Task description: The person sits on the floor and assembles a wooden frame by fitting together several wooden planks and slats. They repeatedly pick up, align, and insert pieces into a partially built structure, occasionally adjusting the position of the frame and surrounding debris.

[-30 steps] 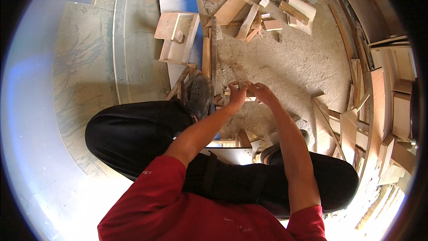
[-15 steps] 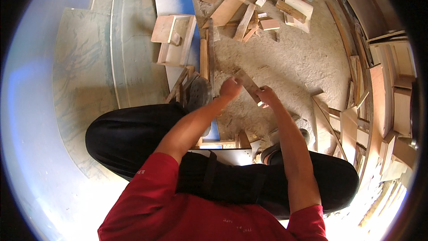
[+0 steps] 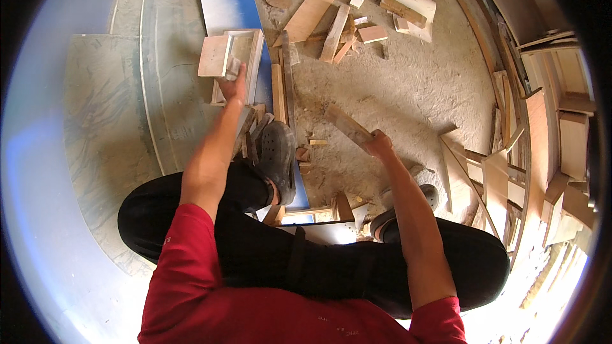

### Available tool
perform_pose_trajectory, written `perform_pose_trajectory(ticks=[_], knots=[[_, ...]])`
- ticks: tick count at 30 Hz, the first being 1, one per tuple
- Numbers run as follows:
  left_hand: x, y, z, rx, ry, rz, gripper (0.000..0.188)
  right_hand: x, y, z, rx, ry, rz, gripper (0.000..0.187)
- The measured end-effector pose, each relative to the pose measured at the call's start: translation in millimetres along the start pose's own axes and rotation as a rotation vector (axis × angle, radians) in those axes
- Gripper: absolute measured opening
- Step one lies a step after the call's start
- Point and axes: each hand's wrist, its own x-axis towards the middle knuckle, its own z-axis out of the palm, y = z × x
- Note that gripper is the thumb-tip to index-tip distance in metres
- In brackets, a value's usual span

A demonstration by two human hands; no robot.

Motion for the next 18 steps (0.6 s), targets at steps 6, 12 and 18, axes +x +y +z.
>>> perform_pose_trajectory(ticks=[6,12,18], knots=[[28.3,12.1,-10.5,-0.091,0.114,-0.078,0.063,2.5,-0.8,6.2,-0.061,0.016,-0.026,0.045],[24.2,37.6,-41.7,0.011,0.178,-0.073,0.065,-14.8,-13.7,-5.0,-0.047,0.023,-0.059,0.045],[44.4,42.9,-65.4,0.294,0.072,0.027,0.070,-25.5,-14.2,-8.1,0.098,-0.090,-0.097,0.043]])
